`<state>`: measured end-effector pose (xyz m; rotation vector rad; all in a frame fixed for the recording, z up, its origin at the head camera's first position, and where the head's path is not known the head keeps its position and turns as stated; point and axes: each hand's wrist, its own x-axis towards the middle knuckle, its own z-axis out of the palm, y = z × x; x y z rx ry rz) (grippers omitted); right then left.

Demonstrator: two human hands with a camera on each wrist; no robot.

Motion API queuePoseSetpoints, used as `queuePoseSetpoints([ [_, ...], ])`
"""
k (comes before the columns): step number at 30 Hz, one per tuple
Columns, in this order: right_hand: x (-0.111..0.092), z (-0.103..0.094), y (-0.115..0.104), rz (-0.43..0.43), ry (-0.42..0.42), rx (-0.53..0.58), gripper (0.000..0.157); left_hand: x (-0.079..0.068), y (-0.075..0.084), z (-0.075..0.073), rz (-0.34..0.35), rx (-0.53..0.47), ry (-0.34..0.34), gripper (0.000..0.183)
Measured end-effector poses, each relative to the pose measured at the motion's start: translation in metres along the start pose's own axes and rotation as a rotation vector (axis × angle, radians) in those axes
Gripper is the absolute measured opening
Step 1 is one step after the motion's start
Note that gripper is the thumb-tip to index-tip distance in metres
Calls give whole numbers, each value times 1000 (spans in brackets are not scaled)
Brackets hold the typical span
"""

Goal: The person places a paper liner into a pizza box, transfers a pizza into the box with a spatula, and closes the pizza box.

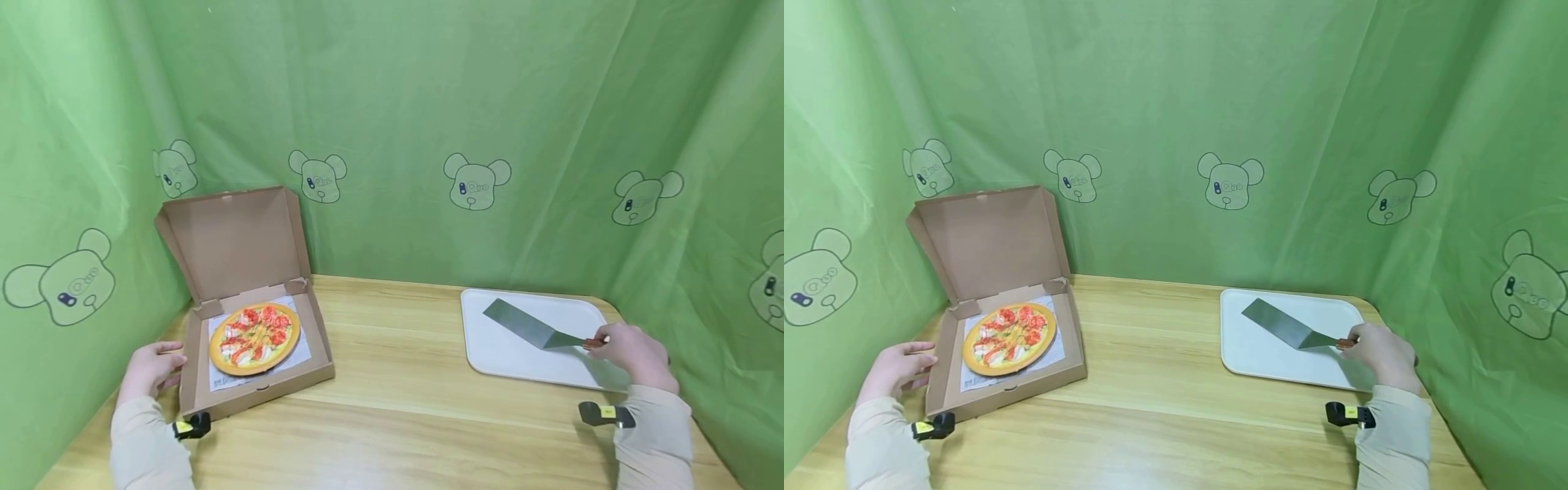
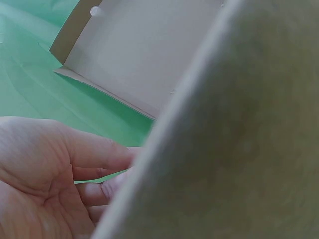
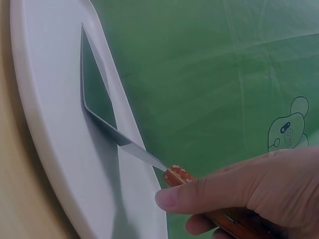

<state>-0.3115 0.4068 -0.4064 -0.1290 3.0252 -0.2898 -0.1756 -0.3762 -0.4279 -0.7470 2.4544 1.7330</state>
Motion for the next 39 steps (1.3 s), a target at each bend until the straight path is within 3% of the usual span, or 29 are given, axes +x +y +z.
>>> queuePoseSetpoints([
  [17, -4, -5, -3, 35, -62, 51, 29, -3, 1, 2, -10, 10, 11, 59],
  [30, -5, -4, -2, 16, -47, 45, 26, -2, 4, 2, -14, 22, 13, 59],
  [39, -2, -1, -1, -23, -24, 34, 35, -4, 3, 2, -3, 19, 8, 59],
])
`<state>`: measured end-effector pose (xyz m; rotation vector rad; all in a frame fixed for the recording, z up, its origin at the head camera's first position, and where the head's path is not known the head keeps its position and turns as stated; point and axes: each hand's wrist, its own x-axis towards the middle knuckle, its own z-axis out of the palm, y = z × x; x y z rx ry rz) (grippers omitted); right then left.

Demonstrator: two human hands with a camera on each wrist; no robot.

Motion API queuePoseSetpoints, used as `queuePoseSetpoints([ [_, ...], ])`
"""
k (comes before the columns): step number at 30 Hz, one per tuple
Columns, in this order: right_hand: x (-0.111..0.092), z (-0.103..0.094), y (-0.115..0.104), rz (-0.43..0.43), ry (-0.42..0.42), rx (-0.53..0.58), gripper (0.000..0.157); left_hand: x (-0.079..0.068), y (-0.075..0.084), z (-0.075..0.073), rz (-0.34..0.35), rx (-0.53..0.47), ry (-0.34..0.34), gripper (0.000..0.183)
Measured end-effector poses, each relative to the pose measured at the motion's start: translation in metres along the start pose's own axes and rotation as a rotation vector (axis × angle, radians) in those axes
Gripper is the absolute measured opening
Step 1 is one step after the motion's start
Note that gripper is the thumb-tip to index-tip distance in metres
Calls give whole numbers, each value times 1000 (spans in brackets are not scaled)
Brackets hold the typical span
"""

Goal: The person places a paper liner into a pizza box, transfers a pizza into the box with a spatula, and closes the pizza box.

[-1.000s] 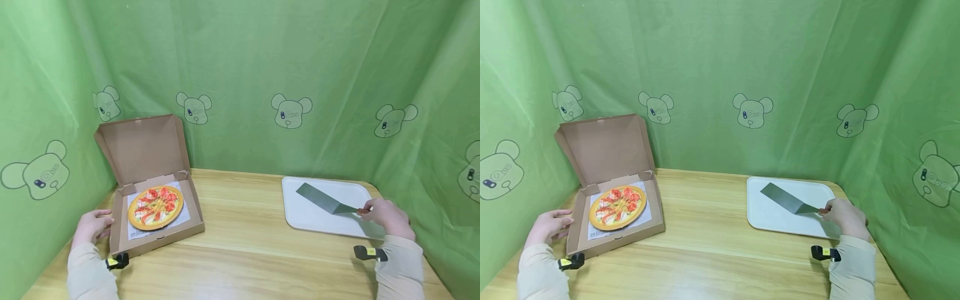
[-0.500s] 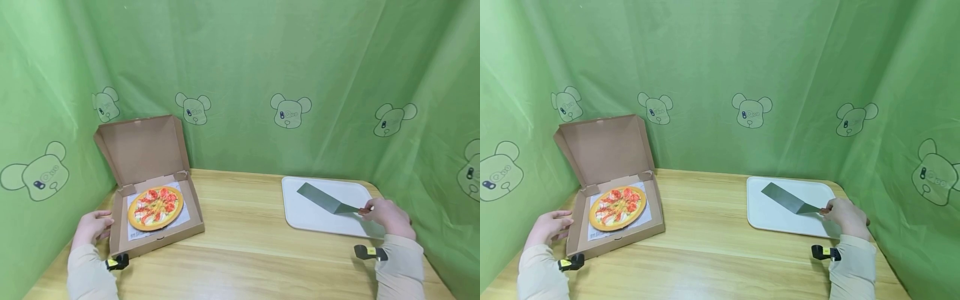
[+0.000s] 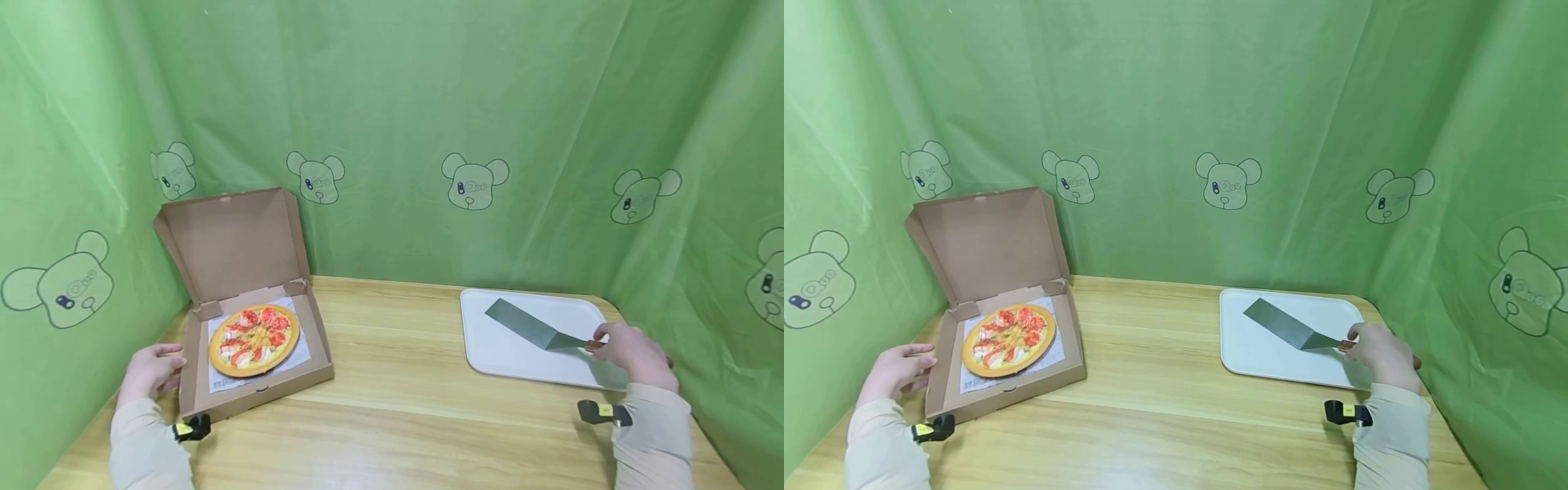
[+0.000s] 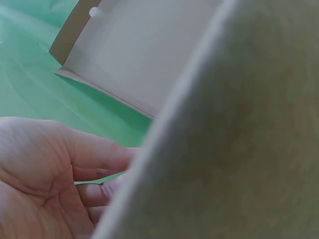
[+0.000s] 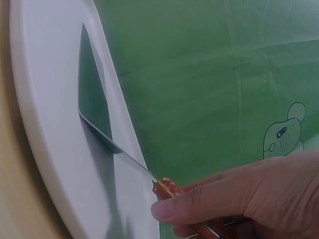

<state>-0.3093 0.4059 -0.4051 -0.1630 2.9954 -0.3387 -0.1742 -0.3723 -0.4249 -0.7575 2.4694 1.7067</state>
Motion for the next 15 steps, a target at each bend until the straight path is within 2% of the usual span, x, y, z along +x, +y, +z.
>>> queuePoseSetpoints([
  [7, 0, -3, -3, 10, -13, -10, 46, 0, 1, 0, 3, 16, 7, 57],
  [11, -1, -4, -7, 22, -16, -7, 52, 0, 1, 0, 3, 61, 13, 56],
  [15, 0, -4, -11, 3, 33, -13, 51, -1, 4, -1, 11, 106, 9, 56],
])
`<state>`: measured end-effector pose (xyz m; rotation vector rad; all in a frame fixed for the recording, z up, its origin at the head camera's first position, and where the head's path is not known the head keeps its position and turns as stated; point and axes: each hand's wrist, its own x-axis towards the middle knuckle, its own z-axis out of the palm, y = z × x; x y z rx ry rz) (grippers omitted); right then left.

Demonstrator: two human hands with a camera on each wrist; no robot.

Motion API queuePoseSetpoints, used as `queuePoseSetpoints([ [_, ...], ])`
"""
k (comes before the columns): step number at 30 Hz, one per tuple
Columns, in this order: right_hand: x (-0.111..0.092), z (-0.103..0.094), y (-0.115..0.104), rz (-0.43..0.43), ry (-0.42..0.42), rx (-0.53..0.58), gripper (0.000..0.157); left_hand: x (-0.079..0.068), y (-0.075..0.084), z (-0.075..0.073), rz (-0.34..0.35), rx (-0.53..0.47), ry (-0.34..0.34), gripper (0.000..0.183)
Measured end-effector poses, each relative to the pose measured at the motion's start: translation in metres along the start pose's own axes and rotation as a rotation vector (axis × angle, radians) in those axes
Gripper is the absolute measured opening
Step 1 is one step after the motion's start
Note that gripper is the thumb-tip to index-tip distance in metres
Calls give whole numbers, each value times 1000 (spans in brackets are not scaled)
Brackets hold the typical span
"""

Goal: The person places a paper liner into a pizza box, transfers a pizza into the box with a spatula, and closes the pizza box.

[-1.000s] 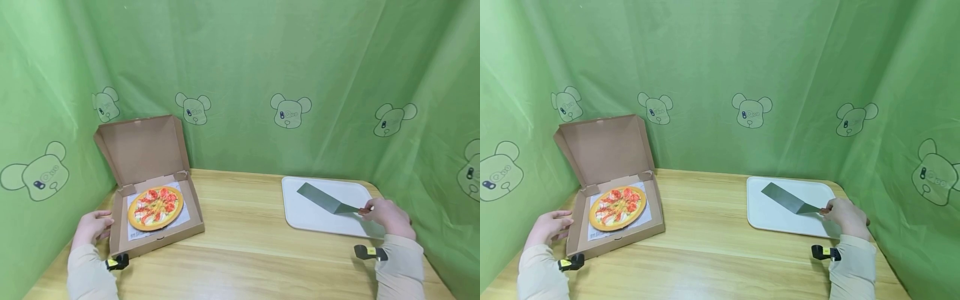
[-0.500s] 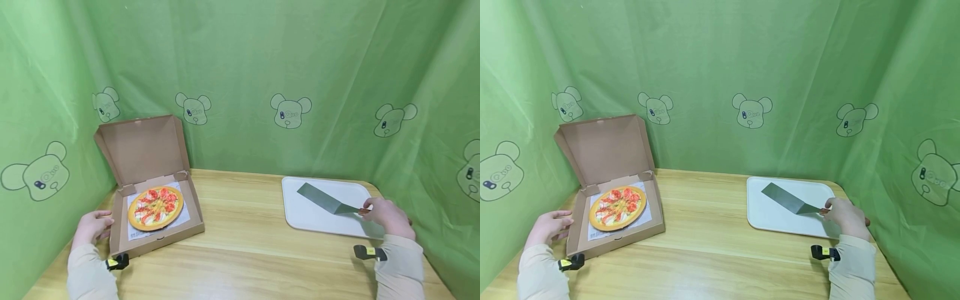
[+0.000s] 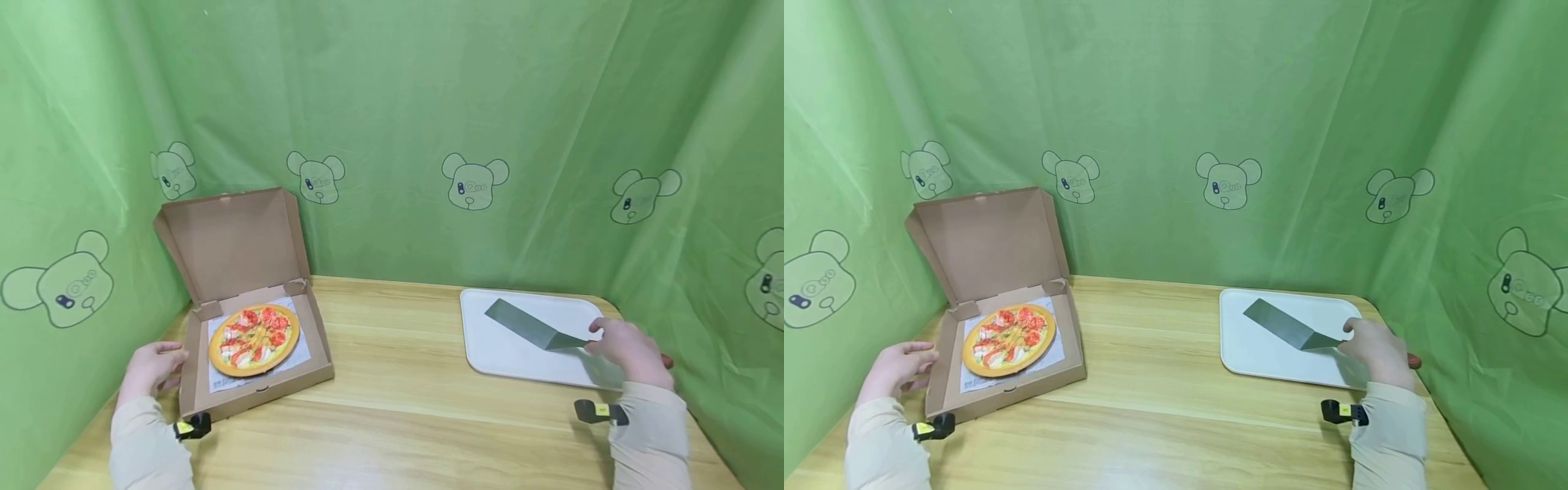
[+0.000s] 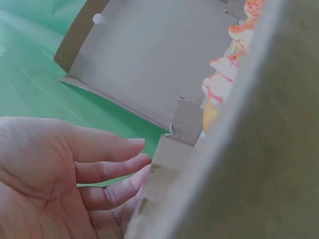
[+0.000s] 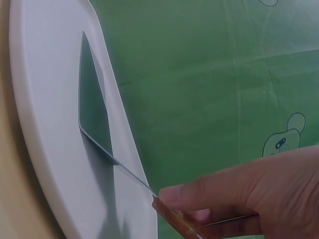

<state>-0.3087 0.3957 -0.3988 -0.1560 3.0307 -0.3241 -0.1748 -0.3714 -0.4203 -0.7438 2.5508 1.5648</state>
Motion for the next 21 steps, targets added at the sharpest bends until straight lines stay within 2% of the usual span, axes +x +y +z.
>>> queuePoseSetpoints([
  [7, 5, 5, -8, -60, 149, -50, 47, -9, 11, -4, 27, 58, 2, 59],
  [14, 8, 8, -18, -98, 247, -61, 42, -19, 24, -7, 67, 135, -1, 61],
  [21, 10, 5, -41, -150, 350, -46, 39, -31, 37, -10, 138, 245, 55, 63],
])
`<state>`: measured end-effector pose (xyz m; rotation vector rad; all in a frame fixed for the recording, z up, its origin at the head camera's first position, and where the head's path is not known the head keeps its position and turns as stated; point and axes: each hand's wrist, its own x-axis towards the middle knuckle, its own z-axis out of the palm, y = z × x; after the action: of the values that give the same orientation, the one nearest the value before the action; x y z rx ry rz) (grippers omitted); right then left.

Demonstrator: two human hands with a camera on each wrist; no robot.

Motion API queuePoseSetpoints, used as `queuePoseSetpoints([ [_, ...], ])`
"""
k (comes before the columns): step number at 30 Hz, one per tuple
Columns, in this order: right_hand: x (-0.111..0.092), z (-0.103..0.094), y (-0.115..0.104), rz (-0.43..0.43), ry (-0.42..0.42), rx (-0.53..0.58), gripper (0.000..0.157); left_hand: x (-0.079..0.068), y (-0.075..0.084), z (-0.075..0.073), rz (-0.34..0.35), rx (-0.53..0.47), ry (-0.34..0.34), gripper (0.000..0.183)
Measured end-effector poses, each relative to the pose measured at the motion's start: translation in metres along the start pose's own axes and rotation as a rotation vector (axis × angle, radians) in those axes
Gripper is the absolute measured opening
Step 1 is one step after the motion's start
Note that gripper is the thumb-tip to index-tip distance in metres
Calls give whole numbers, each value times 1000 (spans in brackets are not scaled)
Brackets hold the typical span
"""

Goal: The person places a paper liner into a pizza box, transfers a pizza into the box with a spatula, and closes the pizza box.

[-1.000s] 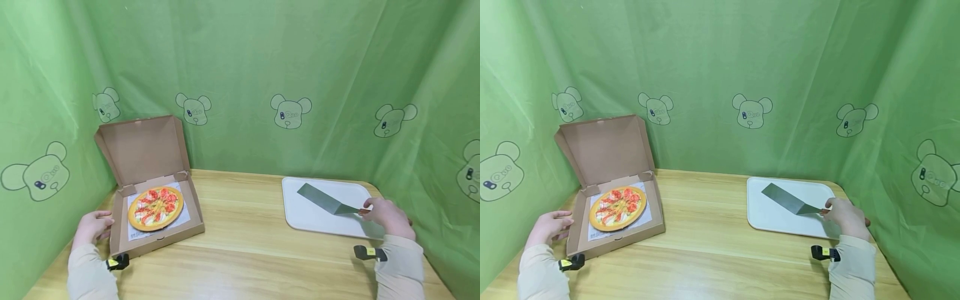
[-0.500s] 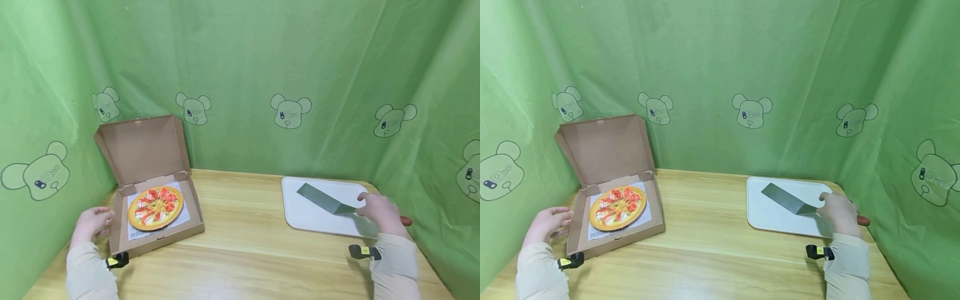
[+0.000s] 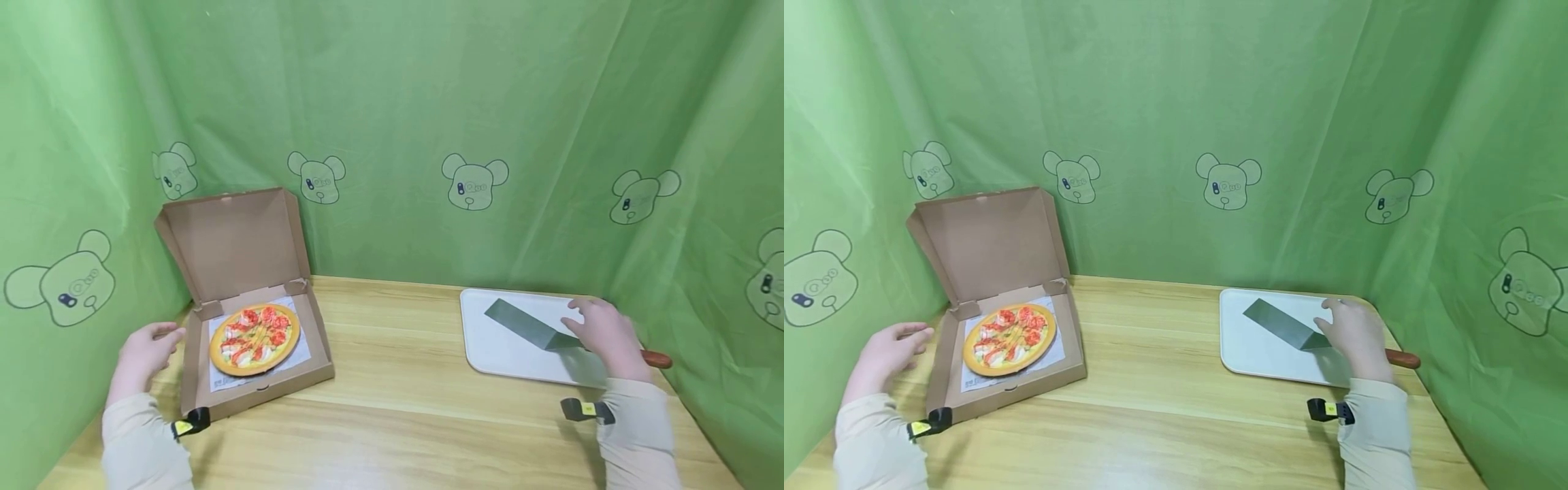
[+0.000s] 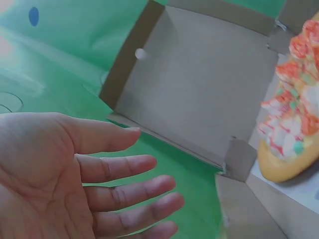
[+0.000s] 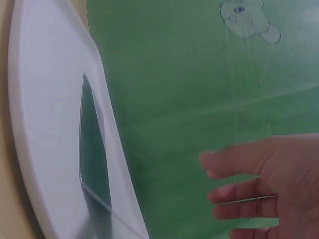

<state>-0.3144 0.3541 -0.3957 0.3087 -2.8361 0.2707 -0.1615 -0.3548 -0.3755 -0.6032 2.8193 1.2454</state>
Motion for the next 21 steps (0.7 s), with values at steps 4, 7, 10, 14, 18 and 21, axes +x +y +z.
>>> queuePoseSetpoints([
  [4, 2, -4, -15, -36, 59, 20, 39, -6, 9, -4, 27, 48, 29, 66],
  [7, 3, -7, -26, -59, 111, 33, 39, -10, 15, -6, 46, 37, 60, 69],
  [10, 6, -8, -39, -74, 123, 65, 43, -12, 19, -6, 73, 10, 115, 70],
  [14, 13, -5, -60, -94, 90, 128, 49, -14, 24, -8, 84, 12, 175, 70],
  [18, 20, 3, -78, -118, 80, 171, 47, -17, 34, -14, 101, 59, 182, 73],
  [21, 25, 10, -91, -133, 76, 189, 45, -18, 42, -18, 141, 85, 179, 75],
])
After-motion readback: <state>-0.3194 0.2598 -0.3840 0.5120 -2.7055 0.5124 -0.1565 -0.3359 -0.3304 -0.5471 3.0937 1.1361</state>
